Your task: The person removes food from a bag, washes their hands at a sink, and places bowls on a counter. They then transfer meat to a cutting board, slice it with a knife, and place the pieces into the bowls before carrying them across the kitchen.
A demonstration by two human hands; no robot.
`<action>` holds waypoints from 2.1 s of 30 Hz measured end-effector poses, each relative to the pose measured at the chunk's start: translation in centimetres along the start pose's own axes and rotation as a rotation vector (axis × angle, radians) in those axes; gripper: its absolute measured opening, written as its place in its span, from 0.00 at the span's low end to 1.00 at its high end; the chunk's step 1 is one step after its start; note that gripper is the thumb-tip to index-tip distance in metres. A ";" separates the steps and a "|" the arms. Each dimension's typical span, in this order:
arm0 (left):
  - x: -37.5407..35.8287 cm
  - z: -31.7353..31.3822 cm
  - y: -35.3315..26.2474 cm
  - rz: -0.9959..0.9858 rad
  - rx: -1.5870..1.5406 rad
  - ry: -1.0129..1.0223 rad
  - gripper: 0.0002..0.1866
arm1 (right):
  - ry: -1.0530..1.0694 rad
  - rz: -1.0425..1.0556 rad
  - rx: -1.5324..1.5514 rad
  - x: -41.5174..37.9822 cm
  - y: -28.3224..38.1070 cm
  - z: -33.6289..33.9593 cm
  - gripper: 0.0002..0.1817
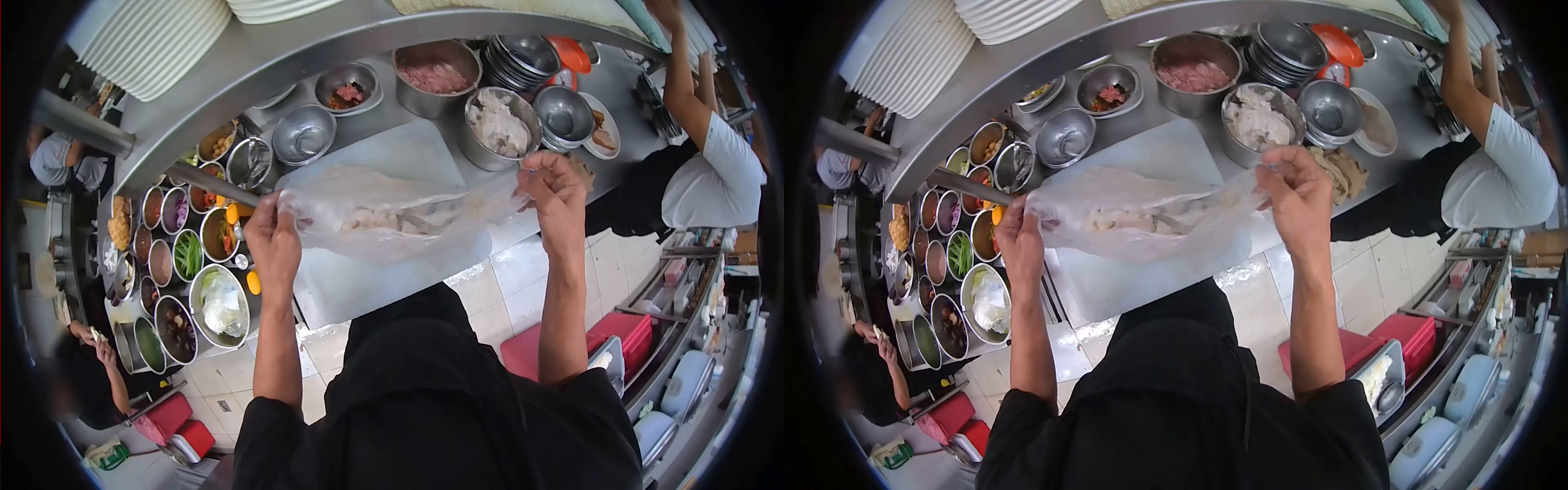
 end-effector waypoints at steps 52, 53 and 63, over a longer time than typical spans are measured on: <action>-23.3 33.5 -7.6 -0.086 -0.038 -0.568 0.19 | 1.491 0.377 0.087 -44.4 -14.8 -41.3 0.31; -23.5 35.7 -7.0 -0.042 -0.148 -0.570 0.19 | 1.511 0.390 0.122 -46.2 -14.3 -43.0 0.29; -25.8 59.6 -1.4 -0.031 -0.387 -0.878 0.15 | 1.785 -0.107 0.216 -64.1 -13.3 -58.8 0.20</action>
Point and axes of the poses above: each hand's wrist, its own x-axis towards the middle knuckle, its own z-axis out of the back of the hand, y = z × x, the point moved 1 cm from there along x, towards the middle knuckle, and after that the axes turned 6 degrees about -z, right-handed, at the moved point
